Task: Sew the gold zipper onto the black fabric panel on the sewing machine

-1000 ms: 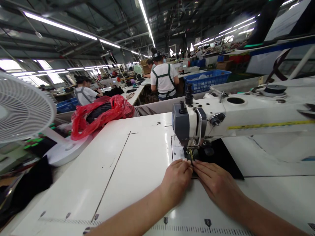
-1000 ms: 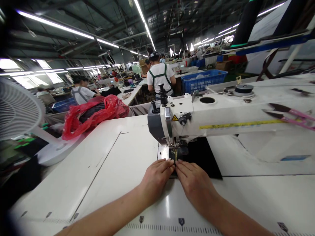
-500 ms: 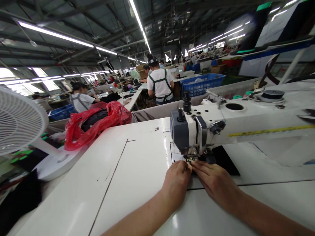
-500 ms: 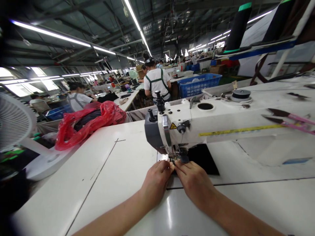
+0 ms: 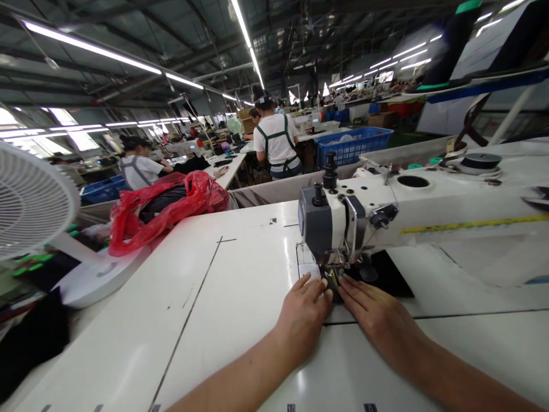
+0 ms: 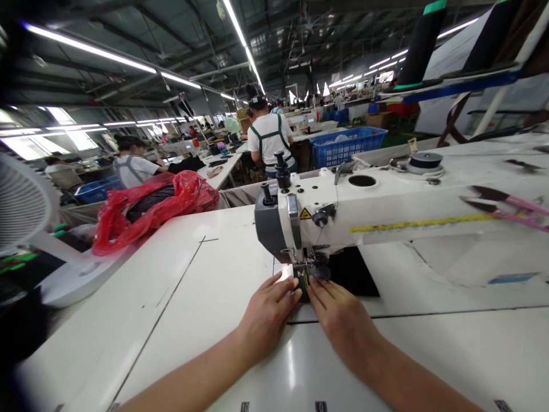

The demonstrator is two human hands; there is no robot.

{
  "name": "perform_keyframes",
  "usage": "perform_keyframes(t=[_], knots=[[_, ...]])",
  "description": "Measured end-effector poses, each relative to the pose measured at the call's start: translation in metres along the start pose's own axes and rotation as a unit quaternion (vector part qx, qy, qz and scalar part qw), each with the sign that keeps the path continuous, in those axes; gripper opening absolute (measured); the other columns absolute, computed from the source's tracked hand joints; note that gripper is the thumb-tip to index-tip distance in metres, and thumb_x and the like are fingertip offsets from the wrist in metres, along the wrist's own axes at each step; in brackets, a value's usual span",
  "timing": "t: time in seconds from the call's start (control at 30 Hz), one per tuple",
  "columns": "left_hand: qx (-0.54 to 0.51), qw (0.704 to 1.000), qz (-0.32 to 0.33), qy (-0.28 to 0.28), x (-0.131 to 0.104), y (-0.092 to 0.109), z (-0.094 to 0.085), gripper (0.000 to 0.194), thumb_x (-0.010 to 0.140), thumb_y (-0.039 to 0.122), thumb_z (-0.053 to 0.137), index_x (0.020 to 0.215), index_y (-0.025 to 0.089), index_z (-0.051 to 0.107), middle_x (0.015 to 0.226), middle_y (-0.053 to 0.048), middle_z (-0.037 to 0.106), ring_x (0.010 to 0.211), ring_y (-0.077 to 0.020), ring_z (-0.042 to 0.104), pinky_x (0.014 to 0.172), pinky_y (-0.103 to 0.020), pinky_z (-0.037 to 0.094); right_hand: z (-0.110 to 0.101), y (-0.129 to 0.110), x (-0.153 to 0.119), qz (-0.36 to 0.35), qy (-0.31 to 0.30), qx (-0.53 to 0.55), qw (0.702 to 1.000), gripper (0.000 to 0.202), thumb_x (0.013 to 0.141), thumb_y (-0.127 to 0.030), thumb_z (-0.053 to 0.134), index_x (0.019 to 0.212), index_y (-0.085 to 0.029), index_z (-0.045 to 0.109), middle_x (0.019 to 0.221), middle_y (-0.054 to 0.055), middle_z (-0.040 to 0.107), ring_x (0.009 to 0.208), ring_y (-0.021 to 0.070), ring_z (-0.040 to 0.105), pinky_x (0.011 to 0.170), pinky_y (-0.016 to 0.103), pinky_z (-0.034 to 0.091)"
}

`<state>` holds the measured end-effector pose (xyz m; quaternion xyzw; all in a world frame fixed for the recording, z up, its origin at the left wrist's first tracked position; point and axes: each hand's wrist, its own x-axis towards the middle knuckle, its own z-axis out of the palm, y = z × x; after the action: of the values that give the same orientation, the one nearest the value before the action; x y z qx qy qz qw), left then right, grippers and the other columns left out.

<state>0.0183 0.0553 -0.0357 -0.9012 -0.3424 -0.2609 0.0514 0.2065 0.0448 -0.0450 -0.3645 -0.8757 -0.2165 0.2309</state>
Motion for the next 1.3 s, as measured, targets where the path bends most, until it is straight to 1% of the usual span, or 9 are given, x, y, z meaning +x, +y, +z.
perform_keyframes(t=[0.2, 0.4, 0.6, 0.73, 0.87, 0.97, 1.1, 1.3], knots=[[-0.002, 1.0, -0.003, -0.015, 0.004, -0.007, 0.001, 0.019, 0.088, 0.013, 0.045, 0.101, 0.015, 0.059, 0.103, -0.007, 0.064, 0.097, -0.0168, 0.061, 0.102, -0.041, 0.041, -0.001, 0.004, 0.008, -0.013, -0.009, -0.001, 1.0, 0.035, 0.079, 0.004, 0.039, 0.101, -0.004, 0.066, 0.104, 0.016, 0.067, 0.091, 0.0242, 0.065, 0.079, 0.035, 0.056], [-0.008, 0.999, -0.032, -0.025, 0.009, -0.011, 0.004, 0.017, 0.088, 0.016, 0.046, 0.098, 0.016, 0.06, 0.103, -0.008, 0.064, 0.096, -0.0185, 0.061, 0.098, -0.04, 0.044, -0.002, 0.009, 0.019, 0.0, -0.001, -0.004, 1.0, 0.037, 0.08, 0.005, 0.036, 0.098, -0.007, 0.066, 0.099, 0.014, 0.069, 0.086, 0.0212, 0.066, 0.077, 0.03, 0.055], [-0.025, 0.999, -0.041, -0.018, 0.01, -0.012, 0.005, 0.014, 0.086, 0.016, 0.049, 0.094, 0.016, 0.06, 0.101, -0.007, 0.064, 0.093, -0.0189, 0.061, 0.095, -0.04, 0.045, -0.001, 0.01, 0.022, 0.002, 0.003, 0.004, 1.0, 0.038, 0.08, 0.005, 0.035, 0.098, -0.007, 0.066, 0.098, 0.013, 0.069, 0.085, 0.022, 0.066, 0.076, 0.032, 0.056], [-0.025, 0.999, -0.037, -0.014, 0.009, -0.014, 0.007, 0.013, 0.086, 0.016, 0.049, 0.094, 0.016, 0.059, 0.102, -0.008, 0.063, 0.095, -0.0196, 0.06, 0.094, -0.039, 0.045, -0.002, 0.01, 0.023, 0.016, -0.006, 0.011, 1.0, 0.038, 0.082, 0.004, 0.033, 0.097, -0.008, 0.066, 0.096, 0.012, 0.069, 0.082, 0.0196, 0.066, 0.073, 0.029, 0.056], [-0.025, 0.999, -0.037, -0.007, 0.011, -0.015, 0.007, 0.013, 0.087, 0.015, 0.048, 0.091, 0.016, 0.06, 0.1, -0.007, 0.063, 0.094, -0.0195, 0.06, 0.09, -0.038, 0.047, -0.003, 0.011, 0.026, 0.015, 0.017, 0.003, 1.0, 0.039, 0.082, 0.005, 0.032, 0.095, -0.008, 0.066, 0.092, 0.01, 0.07, 0.08, 0.0193, 0.066, 0.072, 0.029, 0.056], [-0.027, 0.999, -0.043, 0.0, 0.014, -0.014, 0.007, 0.015, 0.089, 0.017, 0.046, 0.088, 0.015, 0.061, 0.098, -0.008, 0.064, 0.091, -0.0196, 0.06, 0.087, -0.038, 0.048, -0.002, 0.011, 0.026, 0.021, 0.015, 0.006, 1.0, 0.039, 0.082, 0.006, 0.033, 0.095, -0.01, 0.066, 0.092, 0.008, 0.071, 0.079, 0.0187, 0.066, 0.071, 0.028, 0.056], [-0.043, 0.998, -0.047, 0.005, 0.016, -0.013, 0.007, 0.013, 0.087, 0.016, 0.049, 0.085, 0.016, 0.061, 0.094, -0.007, 0.065, 0.089, -0.0192, 0.06, 0.083, -0.037, 0.049, 0.0, 0.012, 0.025, 0.026, 0.013, 0.019, 0.999, 0.04, 0.08, 0.007, 0.033, 0.096, -0.009, 0.065, 0.093, 0.01, 0.07, 0.078, 0.0186, 0.066, 0.07, 0.028, 0.056], [-0.053, 0.997, -0.061, 0.016, 0.016, -0.015, 0.01, 0.012, 0.087, 0.017, 0.051, 0.084, 0.016, 0.062, 0.094, -0.006, 0.066, 0.088, -0.0188, 0.06, 0.08, -0.035, 0.048, 0.006, 0.016, 0.022, 0.032, 0.014, 0.037, 0.999, 0.038, 0.081, 0.004, 0.033, 0.095, -0.011, 0.065, 0.09, 0.009, 0.07, 0.078, 0.0197, 0.067, 0.066, 0.03, 0.056]])
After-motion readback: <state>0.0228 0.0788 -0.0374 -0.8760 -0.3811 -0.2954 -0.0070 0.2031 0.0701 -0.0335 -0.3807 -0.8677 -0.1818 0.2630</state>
